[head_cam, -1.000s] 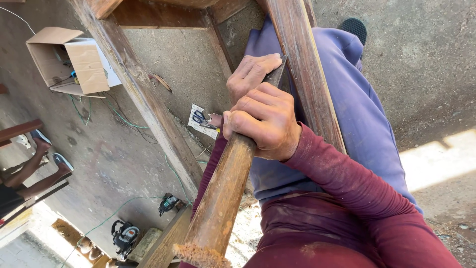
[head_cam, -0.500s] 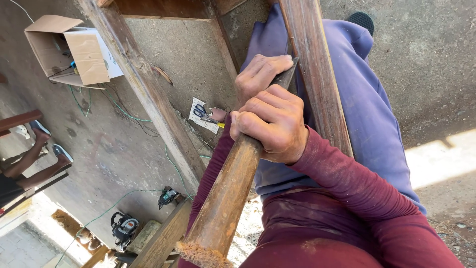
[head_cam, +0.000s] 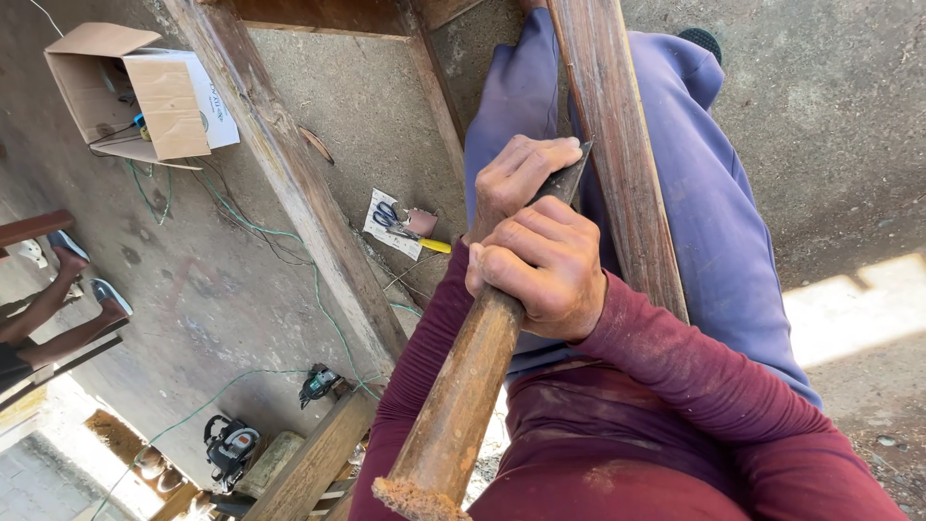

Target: The person sits on the ground with an upturned wooden stool between their legs and repeatedly strikes a leg joint with a wooden mallet to seat it. They then use a chisel on the wood, reposition the stool, and resume hammering the leg with the mallet.

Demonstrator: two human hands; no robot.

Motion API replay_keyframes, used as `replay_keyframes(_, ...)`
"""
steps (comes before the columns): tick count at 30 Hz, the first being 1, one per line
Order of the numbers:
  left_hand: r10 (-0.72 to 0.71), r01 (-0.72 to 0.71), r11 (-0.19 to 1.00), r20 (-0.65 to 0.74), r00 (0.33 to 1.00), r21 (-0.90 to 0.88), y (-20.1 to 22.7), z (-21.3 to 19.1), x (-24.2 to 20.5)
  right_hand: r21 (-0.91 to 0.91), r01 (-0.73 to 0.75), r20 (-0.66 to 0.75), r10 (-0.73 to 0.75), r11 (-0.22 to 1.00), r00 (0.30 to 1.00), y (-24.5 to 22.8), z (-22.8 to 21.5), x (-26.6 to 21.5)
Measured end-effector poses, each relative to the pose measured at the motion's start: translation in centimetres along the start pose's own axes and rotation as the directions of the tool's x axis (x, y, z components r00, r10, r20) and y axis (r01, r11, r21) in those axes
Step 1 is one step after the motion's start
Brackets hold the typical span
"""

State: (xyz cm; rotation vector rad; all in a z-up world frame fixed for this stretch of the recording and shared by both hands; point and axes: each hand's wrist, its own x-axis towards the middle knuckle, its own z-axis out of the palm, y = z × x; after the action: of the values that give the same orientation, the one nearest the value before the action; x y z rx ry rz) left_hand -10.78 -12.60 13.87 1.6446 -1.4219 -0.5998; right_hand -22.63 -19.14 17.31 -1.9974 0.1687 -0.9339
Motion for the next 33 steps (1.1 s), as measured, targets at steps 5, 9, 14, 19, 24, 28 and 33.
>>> replay_keyframes(5, 0.115, -0.124, 0.988, -0.091, 0.989, -0.090, 0.8, 0.8, -1.1, -0.011, 0.006, 0.008, -0.006, 1.000, 1.000, -0.9, -0.1, -1.2)
replay_keyframes(9, 0.085, -0.089, 0.994, -0.075, 0.994, -0.056, 0.0, 1.8, -2.1, -0.023, -0.002, 0.034, 0.003, 1.000, 0.999, -1.7, -0.3, -1.9)
replay_keyframes(14, 0.067, -0.066, 0.997, -0.044, 0.997, 0.037, -0.8, 3.1, -3.5, -0.029, -0.021, 0.031, 0.021, 0.999, 0.999, -2.5, -0.2, -3.1)
replay_keyframes(19, 0.058, -0.055, 0.997, -0.055, 0.997, 0.053, -0.2, 3.6, -4.0, -0.047, -0.031, -0.008, 0.030, 0.998, 1.000, -2.9, -0.2, -4.1)
replay_keyframes(24, 0.050, -0.044, 0.995, -0.059, 0.997, 0.095, -0.5, 4.1, -4.4, -0.030, -0.019, 0.004, 0.020, 0.999, 1.000, -2.8, -0.7, -4.6)
replay_keyframes(28, 0.077, -0.067, 0.990, -0.077, 0.994, 0.127, -0.4, 4.5, -4.8, -0.017, 0.030, 0.011, -0.030, 0.999, 0.999, -2.8, -0.8, -5.1)
replay_keyframes(33, 0.078, -0.071, 0.993, -0.066, 0.995, 0.092, 1.2, 5.3, -6.1, -0.017, 0.050, 0.016, -0.050, 0.999, 0.999, -4.2, -1.1, -6.5)
